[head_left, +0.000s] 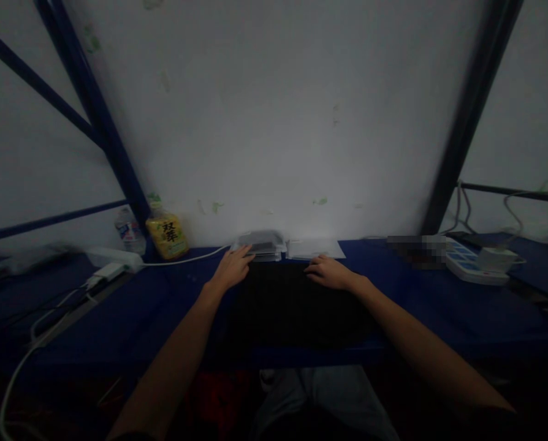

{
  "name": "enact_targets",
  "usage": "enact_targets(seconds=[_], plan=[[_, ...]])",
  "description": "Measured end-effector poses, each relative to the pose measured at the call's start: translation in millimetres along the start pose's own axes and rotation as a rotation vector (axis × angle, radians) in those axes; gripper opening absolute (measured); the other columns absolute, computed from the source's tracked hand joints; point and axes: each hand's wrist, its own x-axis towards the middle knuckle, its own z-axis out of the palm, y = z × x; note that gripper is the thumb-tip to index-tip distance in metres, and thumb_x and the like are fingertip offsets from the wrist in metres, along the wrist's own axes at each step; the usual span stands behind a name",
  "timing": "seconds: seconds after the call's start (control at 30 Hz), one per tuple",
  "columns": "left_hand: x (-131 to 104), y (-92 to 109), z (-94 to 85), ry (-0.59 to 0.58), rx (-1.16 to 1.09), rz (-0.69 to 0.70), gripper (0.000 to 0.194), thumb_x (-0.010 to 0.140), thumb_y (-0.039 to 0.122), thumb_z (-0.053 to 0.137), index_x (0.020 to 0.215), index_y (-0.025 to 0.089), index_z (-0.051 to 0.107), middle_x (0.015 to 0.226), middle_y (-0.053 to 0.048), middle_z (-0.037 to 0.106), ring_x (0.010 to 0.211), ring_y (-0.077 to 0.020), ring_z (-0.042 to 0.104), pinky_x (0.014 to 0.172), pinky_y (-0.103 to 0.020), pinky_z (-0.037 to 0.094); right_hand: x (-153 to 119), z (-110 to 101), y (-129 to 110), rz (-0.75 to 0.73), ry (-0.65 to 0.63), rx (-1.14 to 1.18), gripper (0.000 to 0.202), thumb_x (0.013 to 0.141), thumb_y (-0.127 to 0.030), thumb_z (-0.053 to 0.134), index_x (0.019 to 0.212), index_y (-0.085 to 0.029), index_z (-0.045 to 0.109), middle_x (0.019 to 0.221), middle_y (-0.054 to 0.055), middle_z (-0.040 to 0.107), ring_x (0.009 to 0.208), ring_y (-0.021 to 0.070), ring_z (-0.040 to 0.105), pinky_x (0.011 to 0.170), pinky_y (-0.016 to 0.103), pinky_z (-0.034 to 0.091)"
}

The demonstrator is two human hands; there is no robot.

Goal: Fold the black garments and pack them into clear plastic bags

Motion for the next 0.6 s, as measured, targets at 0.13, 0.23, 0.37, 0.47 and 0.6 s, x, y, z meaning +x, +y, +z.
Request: enact_targets(seconds=[0.13, 0.23, 0.37, 0.47, 0.6], plan=[[-0.2, 0.3, 1.7, 0.008, 0.007, -0.005, 0.056, 0.082, 0.014, 0.043, 0.138, 0.020, 0.046, 0.152, -0.007, 0.032, 0.137, -0.0252, 0.035, 0.103, -0.045, 0.037, -1.0, -2.9, -1.3, -0.009, 0.008, -0.001, 0.035, 0.095, -0.035, 0.045, 0.118, -0.019, 0.065, 0.107, 0.012, 0.064, 0.103, 0.0230, 0.054, 0.093, 0.036, 0.038], [1.4, -1.6, 2.5, 0.074, -0.044, -0.002, 0.060, 0.082, 0.011, 0.041, 0.141, 0.017, 0.041, 0.152, -0.008, 0.033, 0.138, -0.0233, 0.034, 0.107, -0.044, 0.035, 1.3, -8.6, -1.0, 0.020, 0.034, -0.003, 0.034, 0.094, -0.035, 0.047, 0.119, -0.019, 0.064, 0.107, 0.012, 0.065, 0.103, 0.0235, 0.055, 0.092, 0.036, 0.039], [4.9, -2.0, -1.6, 0.220, -0.115, 0.031, 0.058, 0.081, 0.007, 0.039, 0.139, 0.011, 0.043, 0.146, -0.014, 0.041, 0.134, -0.0224, 0.039, 0.111, -0.042, 0.033, 15.1, -19.4, 2.1, 0.150, 0.194, 0.057, 0.044, 0.092, -0.033, 0.050, 0.134, -0.018, 0.051, 0.110, 0.012, 0.066, 0.103, 0.0230, 0.057, 0.090, 0.034, 0.042], [6.0, 5.0, -10.6, 0.276, -0.128, 0.050, 0.053, 0.083, 0.007, 0.041, 0.135, 0.013, 0.047, 0.143, -0.013, 0.046, 0.131, -0.0236, 0.043, 0.109, -0.044, 0.035, 32.4, -25.2, -0.9, 0.199, 0.233, 0.157, 0.056, 0.092, -0.032, 0.052, 0.143, -0.019, 0.036, 0.106, 0.008, 0.069, 0.093, 0.0194, 0.063, 0.083, 0.030, 0.046], [5.3, 18.0, -22.4, 0.311, -0.136, 0.089, 0.050, 0.084, 0.007, 0.043, 0.133, 0.017, 0.050, 0.140, -0.010, 0.050, 0.128, -0.0239, 0.046, 0.105, -0.045, 0.039, 51.8, -23.7, -13.5, 0.160, 0.163, 0.061, 0.054, 0.091, -0.027, 0.052, 0.143, -0.023, 0.038, 0.113, 0.008, 0.068, 0.098, 0.0206, 0.064, 0.082, 0.030, 0.047]])
